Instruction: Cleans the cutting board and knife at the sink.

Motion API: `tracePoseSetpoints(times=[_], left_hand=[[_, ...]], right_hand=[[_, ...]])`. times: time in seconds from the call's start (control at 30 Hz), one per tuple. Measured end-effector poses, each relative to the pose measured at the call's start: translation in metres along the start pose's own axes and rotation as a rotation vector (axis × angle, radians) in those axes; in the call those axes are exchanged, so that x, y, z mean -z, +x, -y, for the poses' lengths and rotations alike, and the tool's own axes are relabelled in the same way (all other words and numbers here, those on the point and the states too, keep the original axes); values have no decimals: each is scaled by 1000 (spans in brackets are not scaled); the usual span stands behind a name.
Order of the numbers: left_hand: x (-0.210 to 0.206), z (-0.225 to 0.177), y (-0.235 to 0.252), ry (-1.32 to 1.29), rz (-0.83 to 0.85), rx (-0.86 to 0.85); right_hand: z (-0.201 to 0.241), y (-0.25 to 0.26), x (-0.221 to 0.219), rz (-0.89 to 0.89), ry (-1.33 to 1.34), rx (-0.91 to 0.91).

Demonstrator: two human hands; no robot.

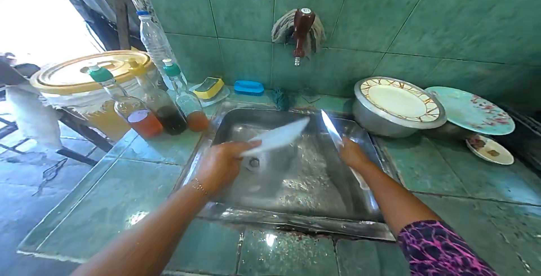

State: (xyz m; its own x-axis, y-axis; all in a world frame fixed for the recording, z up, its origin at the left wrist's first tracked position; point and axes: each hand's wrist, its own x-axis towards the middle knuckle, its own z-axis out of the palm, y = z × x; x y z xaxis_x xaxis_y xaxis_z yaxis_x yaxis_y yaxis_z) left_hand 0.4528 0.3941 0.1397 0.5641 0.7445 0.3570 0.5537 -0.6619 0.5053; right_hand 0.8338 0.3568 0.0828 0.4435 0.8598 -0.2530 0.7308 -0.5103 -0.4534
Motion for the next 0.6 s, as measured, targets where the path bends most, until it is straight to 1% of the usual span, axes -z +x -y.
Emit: tracePoseSetpoints(times=[0.07, 0.1, 0.13, 0.17, 0.2, 0.23, 0.27, 0.3, 0.33, 0.37, 0.4, 0.43, 0.5, 0.53, 0.6], left_hand=[[-3, 19, 4, 147, 115, -174], [-6, 28, 3, 195, 116, -237], [-9, 36, 0, 233, 87, -254], [-12, 42, -6, 253, 24, -214], [-15, 46, -13, 254, -56, -103], [-18, 48, -19, 217, -137, 69], [-23, 47, -22, 117, -204, 274], [-30, 44, -25, -81, -270, 484], [-38, 36, -26, -388, -372, 692], [-47, 26, -25, -717, -516, 856], [-54, 15, -21, -992, -637, 960], [-58, 6, -20, -1207, -685, 1015], [-62, -10, -22, -1479, -680, 1001], [-63, -16, -23, -1546, -662, 969], [-62, -29, -16, -1538, -653, 941]], right_hand=[[-6, -7, -7, -1, -3, 28], [-5, -10, -12, 41, -34, 70], [-2, -15, -19, 99, -75, 129], [4, -21, -26, 163, -117, 184], [12, -27, -33, 221, -159, 224], [19, -31, -39, 271, -199, 251], [25, -33, -45, 307, -229, 261], [28, -33, -51, 329, -255, 262], [30, -29, -59, 336, -281, 260], [31, -24, -65, 341, -309, 248], [32, -19, -71, 341, -339, 227], [33, -14, -75, 340, -361, 205], [42, -10, -83, 345, -379, 180], [50, -14, -86, 358, -375, 192], [73, -33, -89, 399, -362, 293]])
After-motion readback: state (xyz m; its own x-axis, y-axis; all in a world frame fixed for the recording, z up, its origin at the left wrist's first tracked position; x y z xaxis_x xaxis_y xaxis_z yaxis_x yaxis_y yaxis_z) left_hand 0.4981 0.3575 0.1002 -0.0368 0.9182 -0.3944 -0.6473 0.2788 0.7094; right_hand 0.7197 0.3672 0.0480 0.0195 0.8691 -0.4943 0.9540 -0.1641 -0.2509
